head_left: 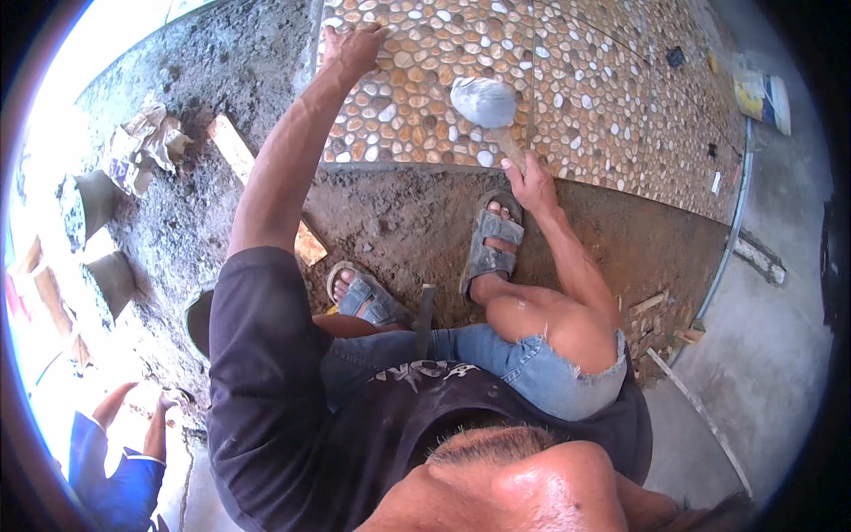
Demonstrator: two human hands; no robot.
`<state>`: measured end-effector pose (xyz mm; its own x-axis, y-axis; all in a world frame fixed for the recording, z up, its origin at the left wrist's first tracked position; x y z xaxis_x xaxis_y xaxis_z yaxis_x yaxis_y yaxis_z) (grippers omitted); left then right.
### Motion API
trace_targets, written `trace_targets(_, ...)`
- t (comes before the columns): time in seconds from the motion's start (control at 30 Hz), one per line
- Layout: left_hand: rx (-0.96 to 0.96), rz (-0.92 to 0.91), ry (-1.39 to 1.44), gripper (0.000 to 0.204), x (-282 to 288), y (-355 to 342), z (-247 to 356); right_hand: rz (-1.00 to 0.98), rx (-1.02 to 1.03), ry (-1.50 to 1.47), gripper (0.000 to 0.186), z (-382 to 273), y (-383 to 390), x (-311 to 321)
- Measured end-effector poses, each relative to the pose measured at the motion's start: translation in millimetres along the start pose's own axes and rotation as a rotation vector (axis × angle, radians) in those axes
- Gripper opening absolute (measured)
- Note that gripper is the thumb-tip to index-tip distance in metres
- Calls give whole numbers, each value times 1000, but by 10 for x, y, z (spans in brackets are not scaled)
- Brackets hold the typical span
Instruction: The person positions decorative stone-patterned tiles onto a layer of mortar, levels them using a rubber mallet, and uses a trowel to apply and spread more mortar from a bucket.
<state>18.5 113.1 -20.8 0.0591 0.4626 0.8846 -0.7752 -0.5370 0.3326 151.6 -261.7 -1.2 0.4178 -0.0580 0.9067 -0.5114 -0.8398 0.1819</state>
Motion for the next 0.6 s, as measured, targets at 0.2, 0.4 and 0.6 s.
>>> trace_targets(0.2, -21, 32, -45, 77, -2, -16, 51, -22, -56, 35, 48, 57, -100, 52)
trace_targets(0.4, -26, 12, -55, 76, 50, 26, 65, 37, -53, 14, 48, -57, -298, 117)
trace_targets(0.6, -54, 105, 12, 80, -256, -90, -225, -12, 12, 82, 46, -72, -311, 23)
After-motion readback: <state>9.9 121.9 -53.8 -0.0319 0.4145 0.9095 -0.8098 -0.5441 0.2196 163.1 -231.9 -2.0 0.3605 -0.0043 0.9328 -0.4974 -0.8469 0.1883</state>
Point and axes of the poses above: each hand's wrist, its own y-axis away from the middle knuckle, its own x-axis out of the back of the hand, z = x × y, the point moved 3 cm from there along -y, towards the middle knuckle, and after that the axes turned 10 degrees about y, right-handed, at the moved point
